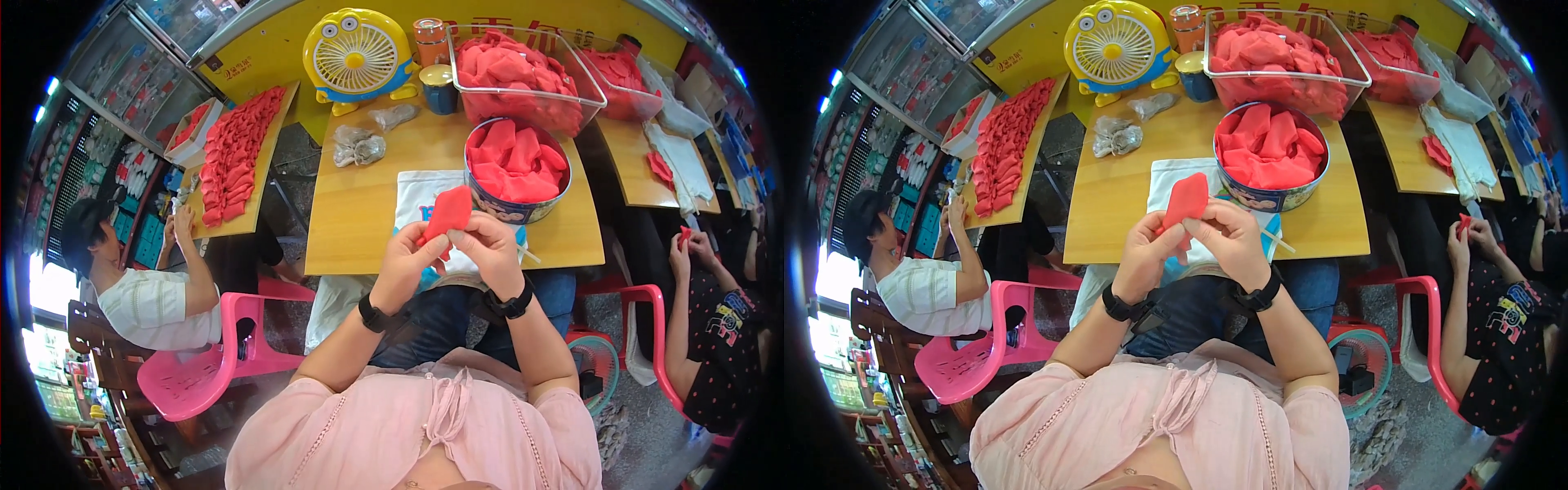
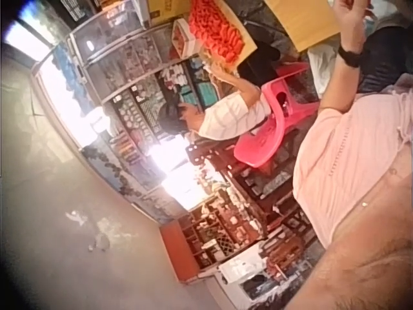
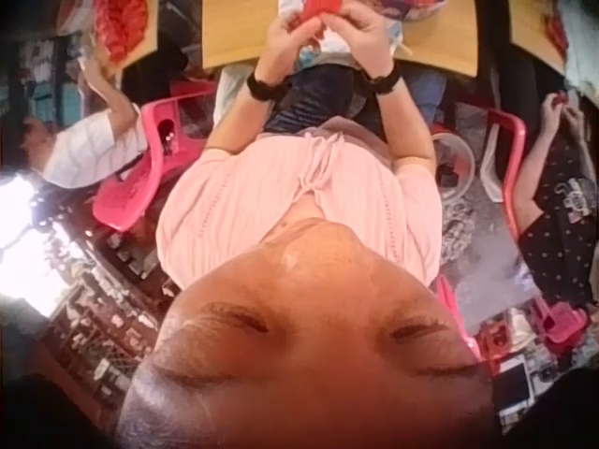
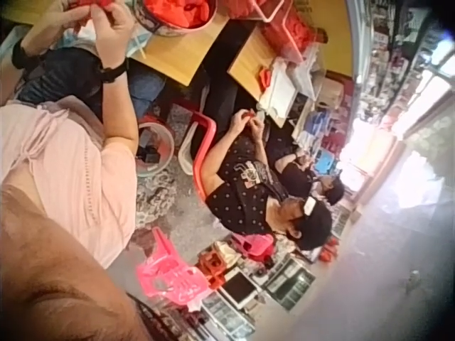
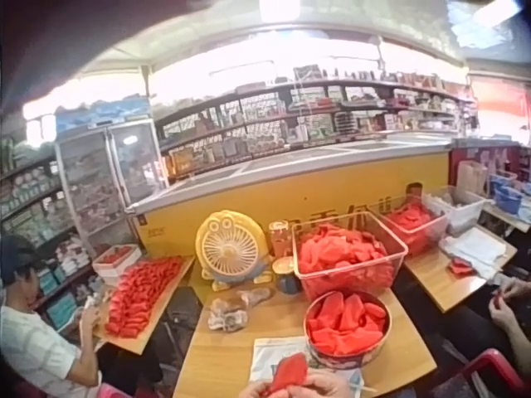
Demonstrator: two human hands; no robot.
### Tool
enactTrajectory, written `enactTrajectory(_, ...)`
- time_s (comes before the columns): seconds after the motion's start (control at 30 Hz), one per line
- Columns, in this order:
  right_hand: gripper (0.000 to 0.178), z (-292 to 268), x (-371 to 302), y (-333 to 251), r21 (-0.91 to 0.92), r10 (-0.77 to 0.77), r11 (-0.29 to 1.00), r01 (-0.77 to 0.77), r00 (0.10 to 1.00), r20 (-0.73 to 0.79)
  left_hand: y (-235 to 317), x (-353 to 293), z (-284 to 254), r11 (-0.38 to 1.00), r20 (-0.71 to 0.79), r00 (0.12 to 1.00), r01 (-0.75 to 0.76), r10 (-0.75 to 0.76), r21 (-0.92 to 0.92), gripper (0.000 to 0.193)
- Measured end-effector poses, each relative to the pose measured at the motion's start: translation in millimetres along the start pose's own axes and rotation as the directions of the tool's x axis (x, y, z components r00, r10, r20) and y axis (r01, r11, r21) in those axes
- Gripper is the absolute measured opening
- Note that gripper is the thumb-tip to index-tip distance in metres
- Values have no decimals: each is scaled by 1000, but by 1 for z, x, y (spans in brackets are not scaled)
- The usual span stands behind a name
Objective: The recorder is assembling small red leather or fabric components at a workshop table alongside other workers.
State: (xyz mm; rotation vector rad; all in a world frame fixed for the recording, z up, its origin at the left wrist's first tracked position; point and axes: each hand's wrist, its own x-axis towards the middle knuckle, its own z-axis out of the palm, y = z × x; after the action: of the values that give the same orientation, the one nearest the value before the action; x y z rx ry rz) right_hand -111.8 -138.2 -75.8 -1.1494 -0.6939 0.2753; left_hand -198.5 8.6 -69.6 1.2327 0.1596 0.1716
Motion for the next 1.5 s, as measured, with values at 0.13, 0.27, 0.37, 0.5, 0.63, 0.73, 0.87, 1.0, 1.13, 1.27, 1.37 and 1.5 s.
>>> enactTrajectory(0.13,29,12,2,-11,218,11,976,-3,999,-36,4,-6,-8,996,23,997,-70,68,54,25)
enactTrajectory(0.27,26,17,14,-30,165,192,968,-189,981,-5,2,-11,-13,997,91,994,-62,58,44,22)
enactTrajectory(0.37,17,16,23,-48,73,287,954,-291,956,59,4,-12,-20,998,199,980,-13,1,62,24)
enactTrajectory(0.5,14,18,38,-66,-364,154,923,-125,987,52,6,-17,-40,995,235,967,85,-93,42,23)
enactTrajectory(0.63,18,9,47,-80,-299,402,879,-372,915,42,14,-13,-52,993,132,984,121,-118,-10,26)
enactTrajectory(0.73,17,14,50,-75,-400,243,889,-224,970,-3,22,-8,-50,998,113,991,67,-67,7,28)
enactTrajectory(0.87,19,11,54,-72,-229,465,861,-454,885,-7,28,0,-34,1000,129,992,-18,18,4,29)
enactTrajectory(1.0,22,10,59,-54,-152,487,862,-483,873,-12,27,12,-28,991,216,969,110,-123,73,32)
enactTrajectory(1.13,28,12,61,-42,47,519,854,-517,852,-68,24,21,-30,984,197,968,170,-156,-52,21)
enactTrajectory(1.27,31,11,55,-32,40,514,857,-513,858,-18,16,28,-34,969,163,970,204,-181,-138,18)
enactTrajectory(1.37,25,9,51,-27,10,499,867,-498,867,-12,10,29,-35,935,149,978,184,-144,-303,14)
enactTrajectory(1.5,23,22,48,-24,215,413,900,-379,899,-145,17,25,-29,897,46,988,155,-150,-414,18)
